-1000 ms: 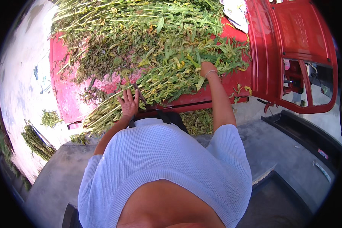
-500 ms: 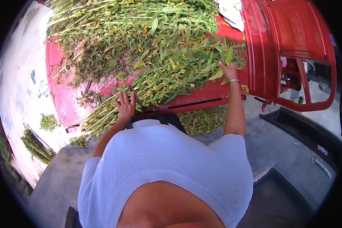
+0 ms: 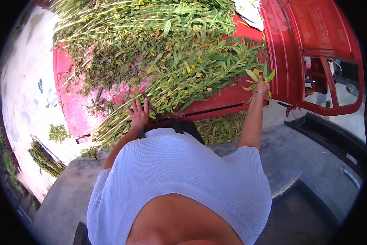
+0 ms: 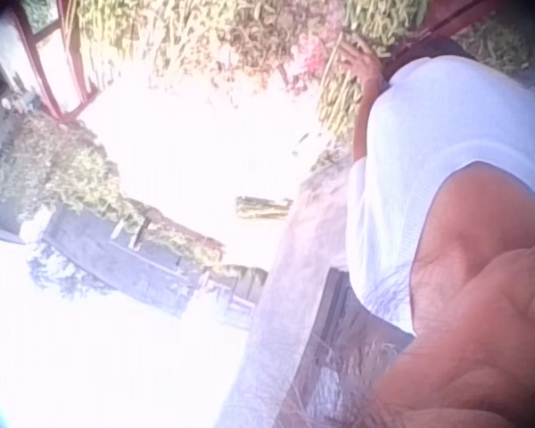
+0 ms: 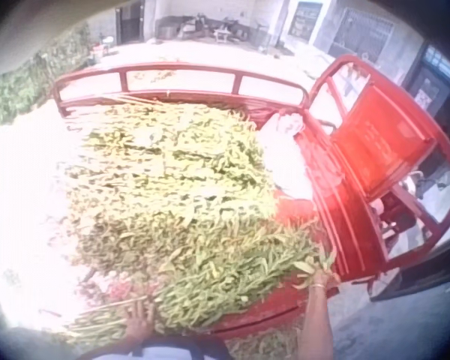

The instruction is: The person sorts through a large pile of green leafy plants on the bed of a red three-wheeled vehicle. They pick up bunches of plants, separate them, and place them back down, occasionally handling a dark rope-like object.

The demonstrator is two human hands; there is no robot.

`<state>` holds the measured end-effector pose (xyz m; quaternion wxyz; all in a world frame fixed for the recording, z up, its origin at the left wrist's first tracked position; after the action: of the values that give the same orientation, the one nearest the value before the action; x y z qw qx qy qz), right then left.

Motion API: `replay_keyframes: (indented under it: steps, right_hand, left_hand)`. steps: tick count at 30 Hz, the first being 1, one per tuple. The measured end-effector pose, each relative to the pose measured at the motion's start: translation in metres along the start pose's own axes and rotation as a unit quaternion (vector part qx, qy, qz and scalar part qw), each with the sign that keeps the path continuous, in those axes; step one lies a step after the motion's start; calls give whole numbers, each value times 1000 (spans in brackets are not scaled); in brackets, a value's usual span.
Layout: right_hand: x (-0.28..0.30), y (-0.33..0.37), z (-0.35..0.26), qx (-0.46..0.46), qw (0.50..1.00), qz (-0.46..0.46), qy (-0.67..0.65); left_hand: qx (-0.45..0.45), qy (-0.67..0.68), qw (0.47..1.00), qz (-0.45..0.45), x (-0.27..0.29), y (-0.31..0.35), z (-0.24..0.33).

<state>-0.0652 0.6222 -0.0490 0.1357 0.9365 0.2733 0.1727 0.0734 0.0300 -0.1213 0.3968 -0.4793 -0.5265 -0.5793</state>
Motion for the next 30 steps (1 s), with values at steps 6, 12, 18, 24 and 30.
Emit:
replay_keyframes:
  steps: [6,12,18,24,30]
  right_hand:
    - [178,-29,44,9,904,-212,372]
    - [171,74,181,10,613,-331,717]
    - [-61,331,264,-398,702,-580,107]
    - [-143,401,297,-476,621,-608,-135]
    - [-139,407,263,-467,609,-607,-205]
  left_hand:
    - [-4,21,1000,12,6,-2,3]
    - [-2,63,984,-169,50,-11,0]
    - [33,338,929,-145,47,-48,-55]
    - [54,363,898,-243,-11,-69,-66]
    - [36,232,913,-333,44,-57,-31]
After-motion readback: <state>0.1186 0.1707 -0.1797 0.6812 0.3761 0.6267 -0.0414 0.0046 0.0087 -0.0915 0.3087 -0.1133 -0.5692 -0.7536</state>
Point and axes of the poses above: each hand's wrist, its own y-axis away from the middle knuckle, its own x-axis out of the back of the hand, z = x × y, the point moved 8 cm from there along -y, towards the middle knuckle, and after that the axes turned 4 degrees about -z, right-handed, at the moved point
